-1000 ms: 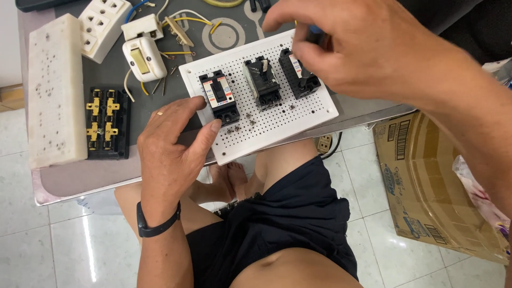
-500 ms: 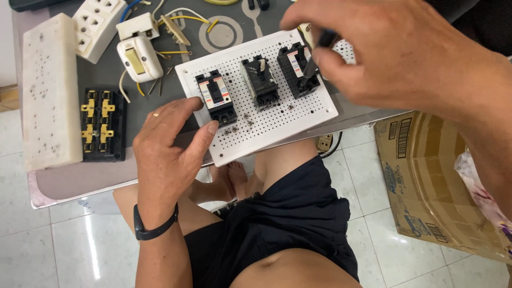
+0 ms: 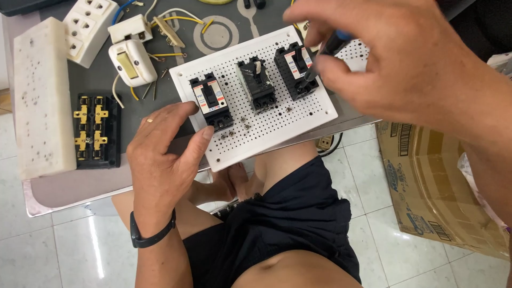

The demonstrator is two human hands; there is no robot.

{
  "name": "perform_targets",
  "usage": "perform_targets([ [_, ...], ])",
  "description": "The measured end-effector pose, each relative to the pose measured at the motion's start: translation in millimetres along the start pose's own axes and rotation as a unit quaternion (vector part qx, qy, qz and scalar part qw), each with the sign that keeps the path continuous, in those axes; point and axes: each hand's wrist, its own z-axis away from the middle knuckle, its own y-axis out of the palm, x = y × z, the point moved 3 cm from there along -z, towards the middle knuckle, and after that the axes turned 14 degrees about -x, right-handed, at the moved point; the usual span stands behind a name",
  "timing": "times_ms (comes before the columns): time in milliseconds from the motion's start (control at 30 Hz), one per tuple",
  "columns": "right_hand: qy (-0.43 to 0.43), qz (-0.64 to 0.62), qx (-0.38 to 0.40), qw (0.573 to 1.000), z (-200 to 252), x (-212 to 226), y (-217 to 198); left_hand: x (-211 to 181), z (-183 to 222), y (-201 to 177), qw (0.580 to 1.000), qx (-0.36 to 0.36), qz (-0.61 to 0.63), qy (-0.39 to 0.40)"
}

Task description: Installing and securing electrical wires into circuit breakers mounted on a board using a manual screwdriver.

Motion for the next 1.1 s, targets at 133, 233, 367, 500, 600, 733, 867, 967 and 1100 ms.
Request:
perform_targets([
  [133,0.059,-0.059,-0.050,0.995,-2,4,3,-1,-1,-1,1.000,0.000,-0.006,-0.001],
  [233,0.064,-0.021,-0.031,0.997,-2,1,1,-1,-1,0,1.000,0.003,-0.003,0.000],
  [367,0.096,-0.026,-0.021,0.995,3,-3,1,0,0,0,1.000,0.002,-0.005,0.003],
  [500,0.113,-0.009,-0.032,0.993,5,-5,0,-1,-1,0,1.000,0.004,-0.010,0.004],
  [600,0.110,-0.006,-0.029,0.994,5,-6,1,-1,-1,0,1.000,0.005,-0.012,0.001],
  [733,0.063,-0.038,-0.033,0.997,-1,1,-1,-2,-1,0,1.000,0.006,-0.009,0.002],
  [867,0.014,-0.099,-0.034,0.994,-3,3,-1,-2,-1,0,1.000,0.005,-0.012,0.004],
  [967,0.015,-0.063,0.008,0.998,-4,0,0,-2,0,0,1.000,0.010,-0.015,-0.002],
  [1100,0.037,0.016,0.001,0.999,-6,-6,0,-3,-2,0,1.000,0.006,-0.018,0.002],
])
